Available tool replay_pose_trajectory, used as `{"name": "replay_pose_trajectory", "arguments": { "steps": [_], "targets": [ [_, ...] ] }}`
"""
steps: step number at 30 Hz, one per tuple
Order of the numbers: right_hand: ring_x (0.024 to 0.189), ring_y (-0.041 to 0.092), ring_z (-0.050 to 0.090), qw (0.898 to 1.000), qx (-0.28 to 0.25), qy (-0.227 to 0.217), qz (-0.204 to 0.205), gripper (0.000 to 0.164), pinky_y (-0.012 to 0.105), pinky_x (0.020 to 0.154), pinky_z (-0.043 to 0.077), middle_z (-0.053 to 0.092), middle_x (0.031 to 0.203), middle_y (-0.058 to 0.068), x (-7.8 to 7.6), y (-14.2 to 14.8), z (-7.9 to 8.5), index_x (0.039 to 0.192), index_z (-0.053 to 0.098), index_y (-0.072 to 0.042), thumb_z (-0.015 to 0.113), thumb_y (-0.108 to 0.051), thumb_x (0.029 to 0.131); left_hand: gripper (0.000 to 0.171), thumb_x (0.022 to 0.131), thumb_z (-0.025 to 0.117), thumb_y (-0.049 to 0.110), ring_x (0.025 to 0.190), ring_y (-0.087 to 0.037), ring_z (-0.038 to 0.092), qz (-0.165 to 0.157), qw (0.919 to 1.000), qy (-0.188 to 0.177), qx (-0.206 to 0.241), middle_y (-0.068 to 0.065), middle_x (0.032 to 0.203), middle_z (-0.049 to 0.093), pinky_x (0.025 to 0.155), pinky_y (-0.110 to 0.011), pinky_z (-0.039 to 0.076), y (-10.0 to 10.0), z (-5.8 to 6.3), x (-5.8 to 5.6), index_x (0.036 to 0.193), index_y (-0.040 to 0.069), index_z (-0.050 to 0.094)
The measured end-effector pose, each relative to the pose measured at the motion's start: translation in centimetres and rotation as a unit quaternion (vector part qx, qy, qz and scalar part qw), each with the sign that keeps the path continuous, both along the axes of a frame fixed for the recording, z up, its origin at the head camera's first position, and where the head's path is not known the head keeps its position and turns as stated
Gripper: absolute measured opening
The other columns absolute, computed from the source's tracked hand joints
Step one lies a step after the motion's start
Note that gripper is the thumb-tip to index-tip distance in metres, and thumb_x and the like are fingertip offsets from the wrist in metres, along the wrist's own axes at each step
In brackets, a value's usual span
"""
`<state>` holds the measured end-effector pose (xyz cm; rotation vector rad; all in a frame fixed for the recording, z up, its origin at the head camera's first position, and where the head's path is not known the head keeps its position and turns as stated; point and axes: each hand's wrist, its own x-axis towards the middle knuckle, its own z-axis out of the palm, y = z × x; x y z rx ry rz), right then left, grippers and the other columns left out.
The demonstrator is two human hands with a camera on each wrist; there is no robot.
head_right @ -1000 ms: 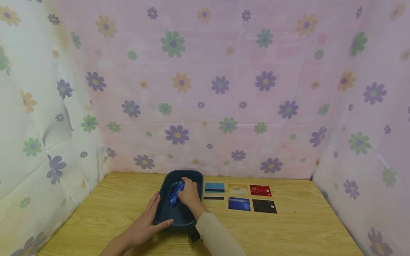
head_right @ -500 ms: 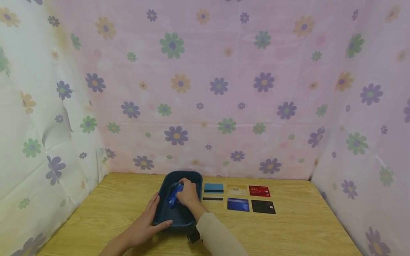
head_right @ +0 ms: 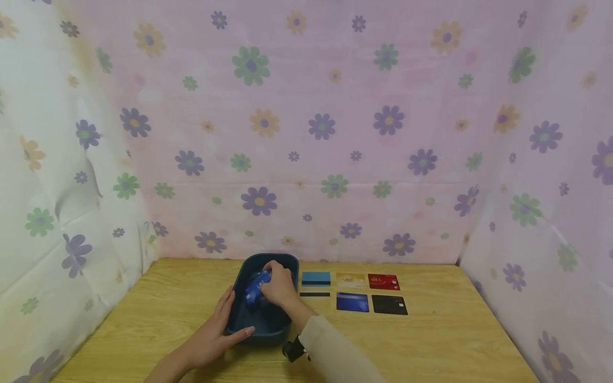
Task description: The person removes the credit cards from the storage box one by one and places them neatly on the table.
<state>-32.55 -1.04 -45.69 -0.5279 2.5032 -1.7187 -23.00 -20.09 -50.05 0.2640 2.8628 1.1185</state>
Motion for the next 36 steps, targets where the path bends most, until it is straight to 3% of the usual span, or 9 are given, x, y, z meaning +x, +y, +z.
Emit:
{"name": "replay_pose_trajectory", "arguments": {
  "steps": [14,20,29,36],
  "targets": [
    [0.066,0.017,0.064,0.998,0.050,0.030,0.009,0.038,0.032,0.059,0.056,0.066,0.084,0.008,1.9,3.2,1.9,0.121,0.059,0.002,0.071,0.006,0.086,0.120,0.088,0.064,0.072,0.152,-0.047,0.020,0.005,1.0000,0.002,-0.002,-0.014,0.172,-0.006,0.115,-0.067,0.028,0.1,0.1,0.0,0.164,0.002,0.002],
    [0.067,0.020,0.067,0.999,0.030,0.010,0.009,0.037,0.034,0.062,0.059,0.066,0.088,0.009,2.4,4.4,2.0,0.123,0.056,0.001,0.069,0.006,0.088,0.121,0.088,0.063,0.073,0.152,-0.047,0.020,0.005,1.0000,-0.004,0.001,-0.013,0.172,-0.007,0.114,-0.067,0.028,0.2,0.1,0.0,0.164,0.003,0.002],
    [0.083,0.024,0.070,1.000,0.008,0.009,0.021,0.037,0.042,0.071,0.062,0.067,0.100,0.016,2.5,6.6,2.1,0.127,0.061,0.000,0.067,0.006,0.091,0.120,0.087,0.063,0.074,0.152,-0.048,0.020,0.009,0.9999,-0.004,-0.004,-0.013,0.172,-0.006,0.114,-0.068,0.028,0.2,0.3,0.0,0.165,0.005,0.003],
    [0.088,0.024,0.070,1.000,-0.008,-0.012,0.004,0.037,0.043,0.074,0.061,0.066,0.106,0.019,2.5,8.5,1.9,0.124,0.060,0.001,0.068,0.007,0.089,0.118,0.089,0.065,0.069,0.152,-0.048,0.018,0.010,0.9999,-0.010,0.002,-0.012,0.172,-0.007,0.114,-0.068,0.027,0.2,0.3,0.0,0.165,0.005,0.002]
  ]
}}
